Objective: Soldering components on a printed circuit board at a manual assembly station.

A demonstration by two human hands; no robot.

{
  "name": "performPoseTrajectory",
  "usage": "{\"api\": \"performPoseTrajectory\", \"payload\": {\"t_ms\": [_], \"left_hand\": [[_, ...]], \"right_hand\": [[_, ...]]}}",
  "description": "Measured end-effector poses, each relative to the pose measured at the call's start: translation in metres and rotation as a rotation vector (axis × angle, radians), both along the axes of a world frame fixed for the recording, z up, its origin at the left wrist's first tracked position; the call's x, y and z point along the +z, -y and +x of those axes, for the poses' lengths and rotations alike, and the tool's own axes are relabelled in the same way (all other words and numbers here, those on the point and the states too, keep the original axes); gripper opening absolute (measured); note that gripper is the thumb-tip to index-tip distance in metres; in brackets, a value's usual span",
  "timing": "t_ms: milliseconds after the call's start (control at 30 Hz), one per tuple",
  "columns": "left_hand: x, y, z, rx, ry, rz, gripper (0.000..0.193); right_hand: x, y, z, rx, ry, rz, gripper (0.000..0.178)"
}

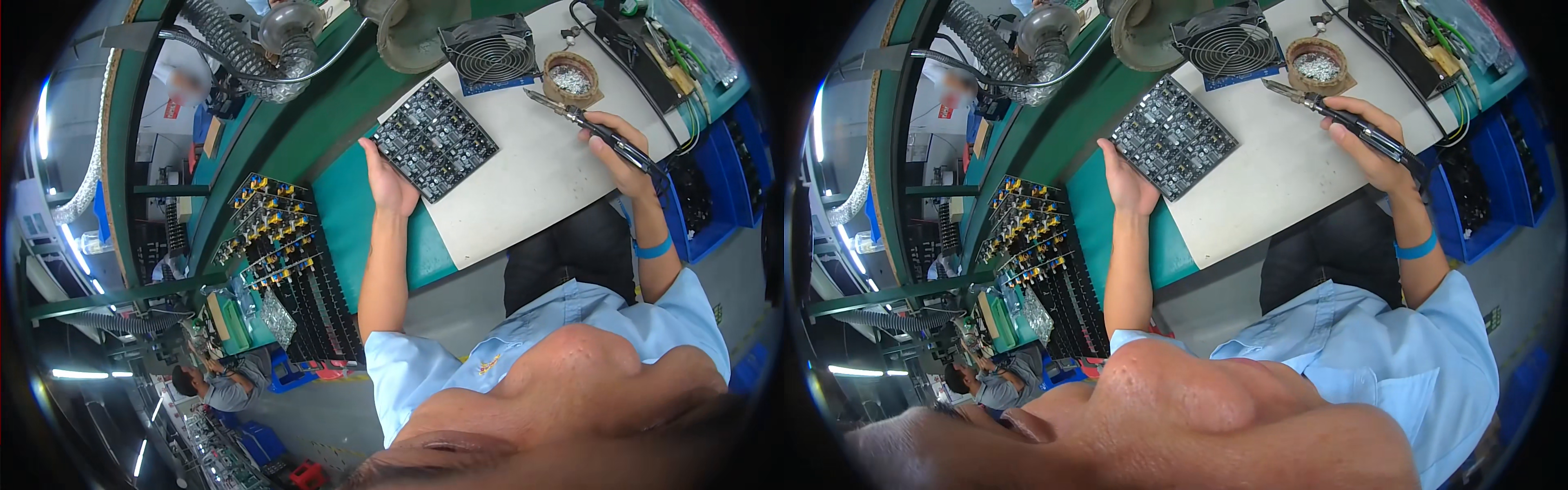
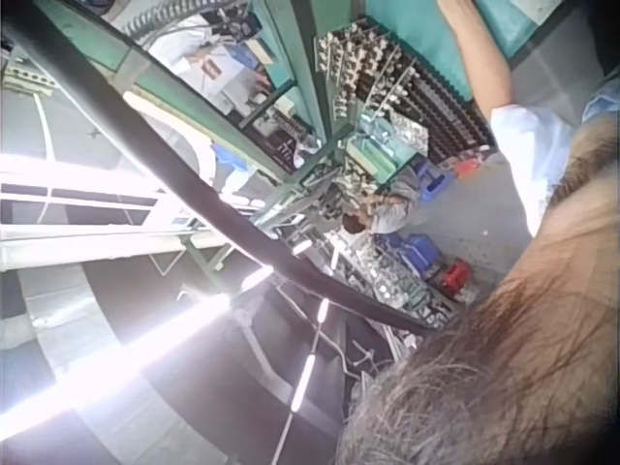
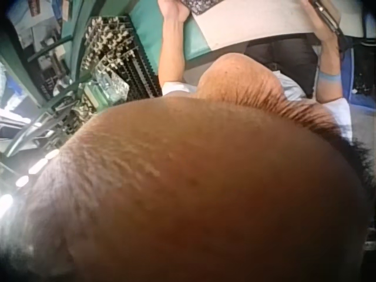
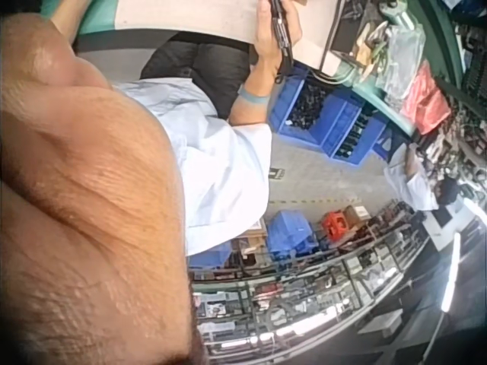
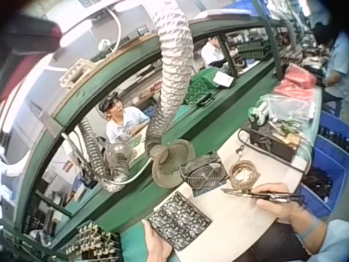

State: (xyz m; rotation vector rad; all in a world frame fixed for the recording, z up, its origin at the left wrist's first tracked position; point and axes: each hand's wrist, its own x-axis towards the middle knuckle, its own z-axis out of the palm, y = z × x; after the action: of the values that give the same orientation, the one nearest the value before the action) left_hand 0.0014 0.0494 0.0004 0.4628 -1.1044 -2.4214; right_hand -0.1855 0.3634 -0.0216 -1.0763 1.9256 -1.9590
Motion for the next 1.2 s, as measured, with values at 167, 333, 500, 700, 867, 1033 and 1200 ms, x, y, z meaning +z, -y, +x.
{"api": "performPoseTrajectory", "payload": {"t_ms": [167,333,500,700,867,1033,1200], "left_hand": [[0.003,-0.001,0.001,-0.010,-0.001,0.000,0.065],[0.003,-0.004,-0.002,0.027,0.029,0.008,0.069],[-0.001,0.000,0.001,0.025,0.024,0.013,0.069],[0.000,0.002,0.002,0.039,0.011,-0.002,0.067],[-0.008,0.001,-0.006,0.097,0.079,-0.072,0.062],[0.004,-0.001,0.005,-0.013,0.039,-0.082,0.062],[-0.003,-0.003,0.001,0.063,0.094,-0.104,0.063]], "right_hand": [[0.000,0.001,0.001,0.012,-0.007,-0.027,0.034],[0.001,-0.002,0.001,0.005,0.017,-0.046,0.034],[0.003,-0.001,0.004,0.006,0.014,-0.066,0.033],[0.003,0.003,0.007,0.007,0.013,-0.062,0.034],[0.000,-0.007,0.005,-0.031,-0.038,-0.068,0.029],[0.003,0.001,-0.001,0.000,-0.095,-0.075,0.029],[0.002,-0.009,0.008,-0.020,-0.078,-0.065,0.028]]}}
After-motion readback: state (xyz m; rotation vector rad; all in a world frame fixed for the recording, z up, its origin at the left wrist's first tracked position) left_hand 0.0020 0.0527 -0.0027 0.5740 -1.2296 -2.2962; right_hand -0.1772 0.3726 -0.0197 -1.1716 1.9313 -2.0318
